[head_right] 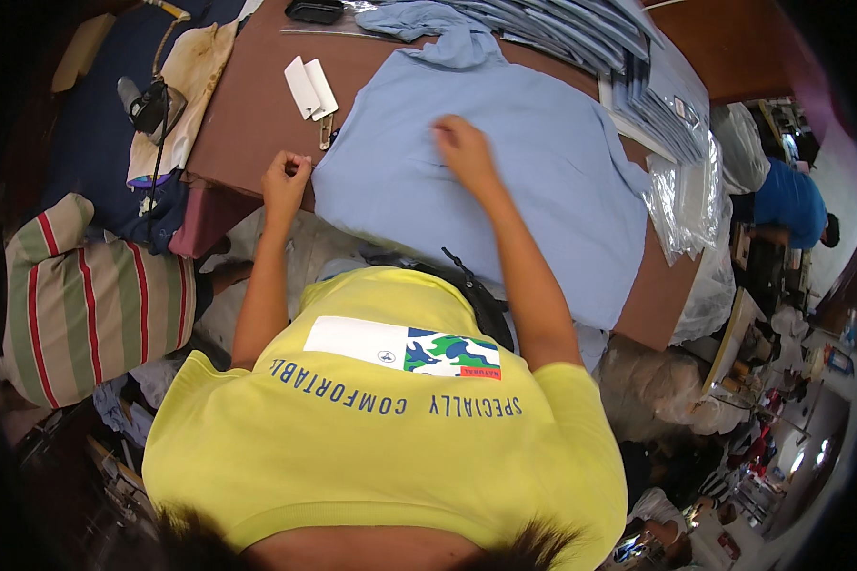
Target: The person folds blue shirts by hand at a workbench, using cardboard inserts to maintain the shape before placing a white label on the folded garment and setting it aside.
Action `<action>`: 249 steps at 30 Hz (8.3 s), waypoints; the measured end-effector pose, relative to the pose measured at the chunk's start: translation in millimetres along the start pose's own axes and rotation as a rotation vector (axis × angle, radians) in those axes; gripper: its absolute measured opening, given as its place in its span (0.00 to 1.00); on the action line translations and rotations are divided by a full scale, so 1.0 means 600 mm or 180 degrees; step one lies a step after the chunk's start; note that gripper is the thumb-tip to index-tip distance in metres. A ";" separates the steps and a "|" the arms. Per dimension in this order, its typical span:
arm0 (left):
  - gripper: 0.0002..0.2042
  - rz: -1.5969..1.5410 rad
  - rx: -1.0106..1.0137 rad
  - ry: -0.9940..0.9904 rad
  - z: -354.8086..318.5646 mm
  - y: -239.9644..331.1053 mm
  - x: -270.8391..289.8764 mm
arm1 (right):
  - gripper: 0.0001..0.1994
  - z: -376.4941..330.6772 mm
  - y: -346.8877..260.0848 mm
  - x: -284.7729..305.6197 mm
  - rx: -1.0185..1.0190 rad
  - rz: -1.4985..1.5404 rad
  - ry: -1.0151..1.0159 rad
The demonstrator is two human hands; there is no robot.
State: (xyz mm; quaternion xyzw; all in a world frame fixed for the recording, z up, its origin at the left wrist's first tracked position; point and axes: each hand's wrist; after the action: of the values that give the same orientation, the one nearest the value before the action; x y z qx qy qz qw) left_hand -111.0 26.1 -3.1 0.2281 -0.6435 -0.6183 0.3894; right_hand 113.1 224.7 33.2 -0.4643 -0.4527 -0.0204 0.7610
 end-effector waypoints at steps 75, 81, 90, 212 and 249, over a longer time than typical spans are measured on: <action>0.10 -0.1372 0.0073 -0.0370 0.022 -0.018 0.028 | 0.13 0.033 -0.154 -0.136 -0.0042 -0.0165 -0.0952; 0.11 -0.1299 0.0045 -0.0425 0.027 0.002 0.026 | 0.17 -0.017 -0.163 -0.135 0.0367 -0.1003 -0.0925; 0.13 -0.1140 0.0067 -0.0528 0.028 0.005 0.028 | 0.12 -0.005 -0.189 -0.143 0.0415 -0.1179 -0.1007; 0.21 0.2751 -0.1159 -0.0263 -0.084 0.032 -0.199 | 0.07 0.161 0.394 0.278 -0.0814 -0.3536 0.0530; 0.18 -0.0316 -0.0369 -0.0487 -0.085 0.035 -0.040 | 0.09 0.054 -0.140 0.386 0.1172 -0.0473 -0.0875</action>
State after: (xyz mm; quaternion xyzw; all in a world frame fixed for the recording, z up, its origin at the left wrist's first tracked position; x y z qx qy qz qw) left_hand -52.7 16.0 8.5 0.1888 -0.6224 -0.6886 0.3205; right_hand 190.0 290.6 260.3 -0.2816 -0.5809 0.0699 0.7605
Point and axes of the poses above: each hand's wrist, its own z-axis towards the middle knuckle, its own x-axis out of the back of the hand, y = z × x, and after that the axes turned 14 degrees about -z, right-handed
